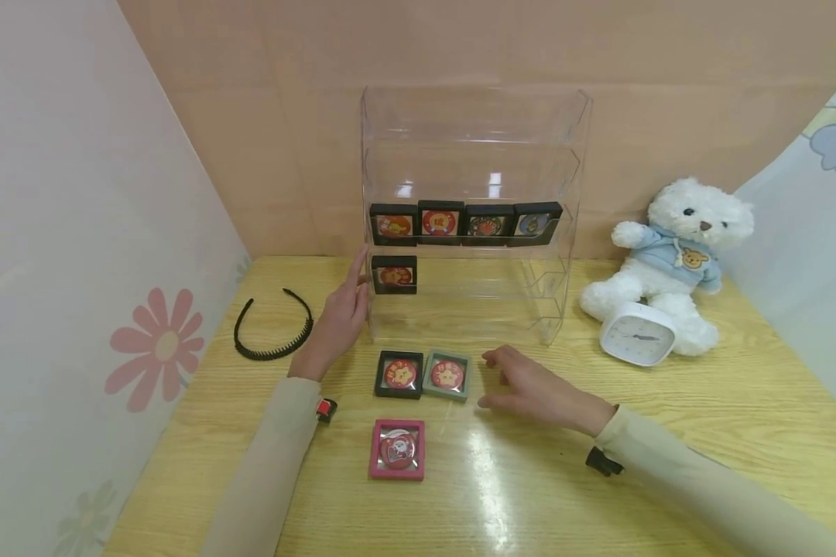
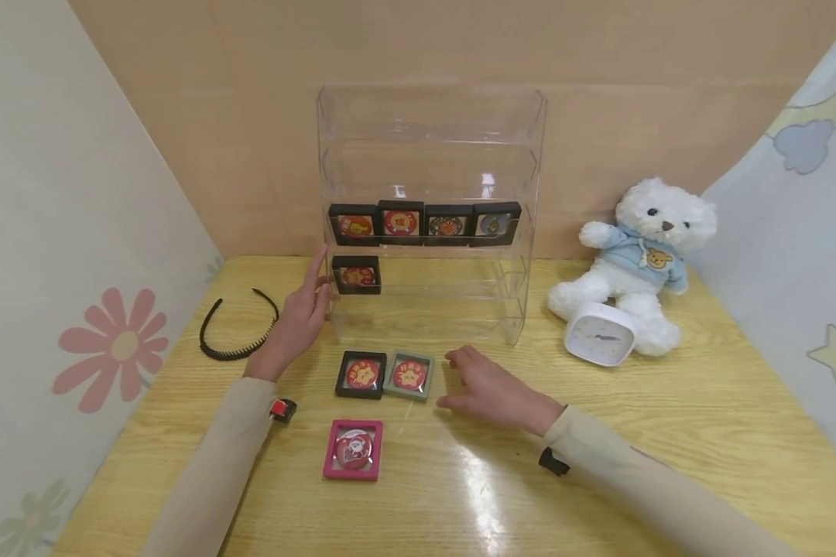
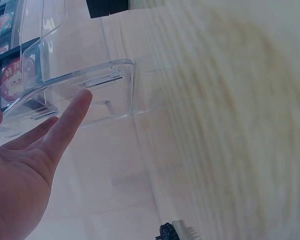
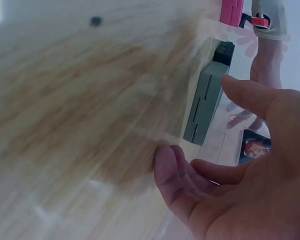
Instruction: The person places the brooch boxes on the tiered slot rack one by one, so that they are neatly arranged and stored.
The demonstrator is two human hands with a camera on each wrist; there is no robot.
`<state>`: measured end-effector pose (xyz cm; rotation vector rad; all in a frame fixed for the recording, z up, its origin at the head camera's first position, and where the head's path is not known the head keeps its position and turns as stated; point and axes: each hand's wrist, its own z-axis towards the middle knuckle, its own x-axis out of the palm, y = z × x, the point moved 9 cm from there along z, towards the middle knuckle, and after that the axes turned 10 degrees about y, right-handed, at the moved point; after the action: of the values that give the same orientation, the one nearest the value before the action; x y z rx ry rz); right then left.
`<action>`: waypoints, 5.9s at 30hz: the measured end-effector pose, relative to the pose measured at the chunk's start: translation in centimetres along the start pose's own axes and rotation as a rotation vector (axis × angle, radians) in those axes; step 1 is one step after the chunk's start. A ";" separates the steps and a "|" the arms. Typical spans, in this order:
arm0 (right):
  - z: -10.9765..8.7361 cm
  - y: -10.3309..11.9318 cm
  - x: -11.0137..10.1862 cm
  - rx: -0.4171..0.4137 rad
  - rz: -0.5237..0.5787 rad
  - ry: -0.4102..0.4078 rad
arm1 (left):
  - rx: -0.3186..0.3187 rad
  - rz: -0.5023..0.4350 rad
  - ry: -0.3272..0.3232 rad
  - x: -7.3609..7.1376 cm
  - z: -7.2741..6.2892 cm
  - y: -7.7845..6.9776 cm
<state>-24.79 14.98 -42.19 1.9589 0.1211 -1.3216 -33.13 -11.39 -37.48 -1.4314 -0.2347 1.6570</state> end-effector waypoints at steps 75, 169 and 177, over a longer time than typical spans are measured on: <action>-0.1 3.8 -3.0 -0.314 0.173 -0.307 | 0.004 -0.006 0.004 0.1 0.0 0.3; 7.5 3.1 -11.8 -0.156 0.025 -0.614 | 0.024 -0.007 0.011 0.2 0.1 0.0; 5.9 3.7 -12.2 -0.165 -0.018 -0.662 | 0.018 -0.003 0.007 0.2 0.0 0.0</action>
<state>-33.17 12.48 -31.16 1.3060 -0.0739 -1.8358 -33.11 -11.25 -37.60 -1.4226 -0.2174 1.6479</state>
